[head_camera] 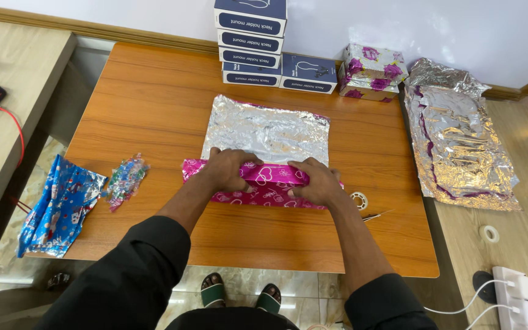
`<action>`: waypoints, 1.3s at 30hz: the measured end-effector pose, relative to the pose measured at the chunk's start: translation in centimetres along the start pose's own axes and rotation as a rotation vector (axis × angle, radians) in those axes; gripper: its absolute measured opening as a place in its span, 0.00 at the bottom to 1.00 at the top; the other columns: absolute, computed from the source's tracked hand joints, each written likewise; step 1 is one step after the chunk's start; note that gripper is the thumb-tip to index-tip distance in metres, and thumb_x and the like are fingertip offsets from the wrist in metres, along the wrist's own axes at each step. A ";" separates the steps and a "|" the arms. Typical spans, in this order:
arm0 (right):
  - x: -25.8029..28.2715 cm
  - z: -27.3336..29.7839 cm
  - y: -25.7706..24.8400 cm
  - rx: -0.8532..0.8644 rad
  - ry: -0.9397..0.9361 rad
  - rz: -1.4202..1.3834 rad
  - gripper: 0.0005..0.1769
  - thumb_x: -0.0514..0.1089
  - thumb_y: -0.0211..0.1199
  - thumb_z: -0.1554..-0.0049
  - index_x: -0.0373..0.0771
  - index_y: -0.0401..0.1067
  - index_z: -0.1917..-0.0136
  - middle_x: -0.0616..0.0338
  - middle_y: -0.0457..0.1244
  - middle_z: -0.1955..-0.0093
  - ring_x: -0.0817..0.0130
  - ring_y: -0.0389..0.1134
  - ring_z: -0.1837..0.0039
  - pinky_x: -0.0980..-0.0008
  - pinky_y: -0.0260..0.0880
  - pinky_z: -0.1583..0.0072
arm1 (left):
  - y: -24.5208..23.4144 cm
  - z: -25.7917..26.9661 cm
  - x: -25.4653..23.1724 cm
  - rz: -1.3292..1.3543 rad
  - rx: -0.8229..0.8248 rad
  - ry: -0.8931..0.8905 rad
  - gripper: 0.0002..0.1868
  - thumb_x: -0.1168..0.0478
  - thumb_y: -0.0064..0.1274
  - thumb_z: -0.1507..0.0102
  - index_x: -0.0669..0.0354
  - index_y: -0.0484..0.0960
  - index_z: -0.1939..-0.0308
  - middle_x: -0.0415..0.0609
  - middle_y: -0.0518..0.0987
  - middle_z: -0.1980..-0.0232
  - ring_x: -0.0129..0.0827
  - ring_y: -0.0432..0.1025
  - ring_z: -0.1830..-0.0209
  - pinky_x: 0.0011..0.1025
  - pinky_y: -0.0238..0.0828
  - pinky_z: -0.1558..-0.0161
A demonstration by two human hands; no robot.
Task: The person wraps a small rectangular box with pink patterned wrapping paper on a wooden table. They fold the paper edges, apply clear tape to secure the folds, and use a utility knife to cut the tape. The wrapped box remains on the table at the end.
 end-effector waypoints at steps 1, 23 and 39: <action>-0.6 -0.3 0.5 0.075 0.042 0.027 0.48 0.61 0.79 0.57 0.63 0.64 0.25 0.69 0.64 0.36 0.68 0.62 0.29 0.46 0.46 0.24 | 0.3 -0.3 0.4 0.020 0.046 -0.015 0.41 0.47 0.75 0.57 0.32 0.79 0.38 0.43 0.81 0.40 0.40 0.72 0.36 0.49 0.58 0.35; 6.2 -0.5 4.0 -0.196 -0.123 0.435 0.42 0.42 0.61 0.45 0.53 0.54 0.20 0.53 0.42 0.16 0.46 0.36 0.16 0.23 0.29 0.25 | 7.5 -5.0 6.9 0.303 0.176 -0.163 0.30 0.50 0.64 0.48 0.43 0.81 0.41 0.56 0.82 0.41 0.50 0.76 0.40 0.44 0.73 0.39; 7.3 0.8 5.2 0.041 -0.139 0.259 0.49 0.38 0.66 0.51 0.56 0.52 0.20 0.60 0.45 0.17 0.51 0.41 0.16 0.21 0.32 0.24 | 9.4 -5.4 7.9 0.320 0.322 -0.211 0.34 0.50 0.65 0.48 0.46 0.80 0.37 0.51 0.81 0.38 0.48 0.74 0.36 0.44 0.69 0.35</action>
Point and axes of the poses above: each hand's wrist, its own z-axis away from the middle knuckle, its own y-axis out of the palm, x = y × z, the point moved 10 cm from there along -z, towards the middle knuckle
